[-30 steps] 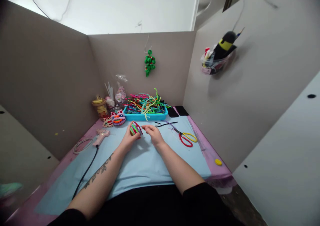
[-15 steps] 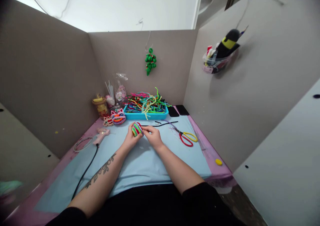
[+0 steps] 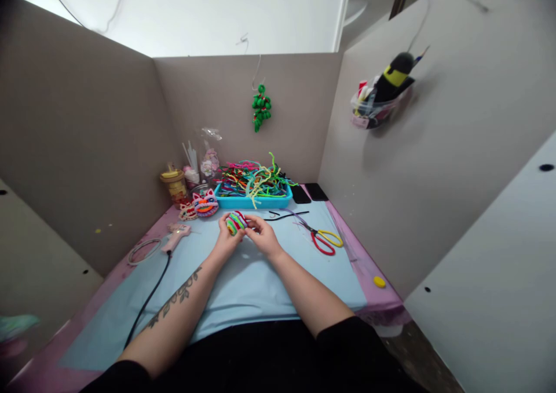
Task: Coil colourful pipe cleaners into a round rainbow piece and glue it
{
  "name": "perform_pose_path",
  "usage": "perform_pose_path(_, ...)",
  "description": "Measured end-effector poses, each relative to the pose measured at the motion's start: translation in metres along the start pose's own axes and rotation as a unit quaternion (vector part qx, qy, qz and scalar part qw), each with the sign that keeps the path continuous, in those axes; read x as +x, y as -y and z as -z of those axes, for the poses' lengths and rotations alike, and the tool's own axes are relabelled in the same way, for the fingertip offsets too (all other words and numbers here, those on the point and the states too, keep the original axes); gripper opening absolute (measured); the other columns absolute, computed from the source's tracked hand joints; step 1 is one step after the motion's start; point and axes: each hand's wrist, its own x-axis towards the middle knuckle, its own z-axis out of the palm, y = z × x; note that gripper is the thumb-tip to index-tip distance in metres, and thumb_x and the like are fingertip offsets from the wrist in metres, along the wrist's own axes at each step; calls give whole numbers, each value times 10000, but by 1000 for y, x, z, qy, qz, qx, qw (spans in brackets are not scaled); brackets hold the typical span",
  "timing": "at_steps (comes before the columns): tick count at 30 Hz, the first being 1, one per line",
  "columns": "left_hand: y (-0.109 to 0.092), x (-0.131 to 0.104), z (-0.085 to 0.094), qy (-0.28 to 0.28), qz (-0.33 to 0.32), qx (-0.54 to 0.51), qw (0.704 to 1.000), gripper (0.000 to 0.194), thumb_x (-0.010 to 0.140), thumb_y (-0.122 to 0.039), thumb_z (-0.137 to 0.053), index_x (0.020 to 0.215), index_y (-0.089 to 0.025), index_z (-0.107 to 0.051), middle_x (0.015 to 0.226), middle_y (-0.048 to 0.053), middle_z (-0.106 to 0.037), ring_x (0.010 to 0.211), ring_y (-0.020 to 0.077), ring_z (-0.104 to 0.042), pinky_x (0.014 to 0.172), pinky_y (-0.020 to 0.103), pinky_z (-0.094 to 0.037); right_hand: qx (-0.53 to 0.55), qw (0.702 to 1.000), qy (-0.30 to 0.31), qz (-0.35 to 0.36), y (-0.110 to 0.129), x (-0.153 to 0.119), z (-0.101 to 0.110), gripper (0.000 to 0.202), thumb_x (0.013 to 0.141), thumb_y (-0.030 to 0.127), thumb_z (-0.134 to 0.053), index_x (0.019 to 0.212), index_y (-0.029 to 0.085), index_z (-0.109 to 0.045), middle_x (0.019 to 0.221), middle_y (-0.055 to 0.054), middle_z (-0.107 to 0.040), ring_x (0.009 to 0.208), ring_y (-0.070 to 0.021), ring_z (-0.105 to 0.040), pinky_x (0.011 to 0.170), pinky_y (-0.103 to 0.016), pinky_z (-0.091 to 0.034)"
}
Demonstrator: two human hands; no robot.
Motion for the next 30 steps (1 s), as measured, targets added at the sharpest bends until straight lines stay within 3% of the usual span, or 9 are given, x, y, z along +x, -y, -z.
perform_pose_path(4, 1, -1, -1, 11, 1, -7, 1000, 745, 723, -454, -633, 1292, -189, -231, 1235, 162, -414, 1028, 219, -532, 824, 366, -465, 45, 999, 13, 3, 2, 1, -1, 375, 723, 286, -653, 1086, 223, -586, 951, -32, -666, 868, -170, -611, 811, -327, -475)
perform_pose_path(7, -2, 1, 6, 33, 14, -35, 999, 699, 750, -487, -594, 1301, -202, -272, 1247, 155, -422, 1039, 221, -533, 795, 338, -473, 122, 992, 13, -41, 5, 4, 7, 327, 694, 299, -673, 1005, 210, -627, 960, -39, -674, 843, -182, -620, 753, -319, -490)
perform_pose_path(11, -8, 5, 15, 150, 31, -118, 981, 557, 753, -422, -629, 1225, -189, -447, 1116, 118, -575, 978, 214, -576, 816, 335, -466, 184, 974, 38, -126, 10, 8, 17, 294, 632, 271, -706, 910, 181, -669, 874, -41, -690, 769, -184, -629, 706, -310, -487)
perform_pose_path(13, -9, 5, 16, 174, 39, -146, 973, 502, 733, -380, -666, 1162, -165, -518, 1027, 109, -629, 918, 215, -601, 790, 334, -473, 188, 973, 31, -133, 10, 8, 18, 273, 618, 274, -715, 872, 182, -673, 850, -32, -687, 756, -179, -625, 698, -301, -482)
perform_pose_path(18, -10, 4, 16, 162, 54, -176, 969, 415, 692, -317, -717, 1060, -154, -615, 1022, 99, -660, 887, 219, -617, 768, 333, -482, 167, 981, 6, -101, 6, 6, 13, 296, 631, 366, -726, 860, 199, -640, 806, -11, -666, 692, -151, -607, 651, -279, -472)
perform_pose_path(30, -12, 3, 17, 161, 48, -170, 971, 336, 677, -289, -732, 972, -144, -663, 946, 85, -682, 817, 185, -618, 712, 281, -481, 134, 987, -26, -85, 5, 8, 13, 242, 604, 346, -744, 714, 173, -616, 622, 30, -598, 546, -97, -517, 561, -232, -413)
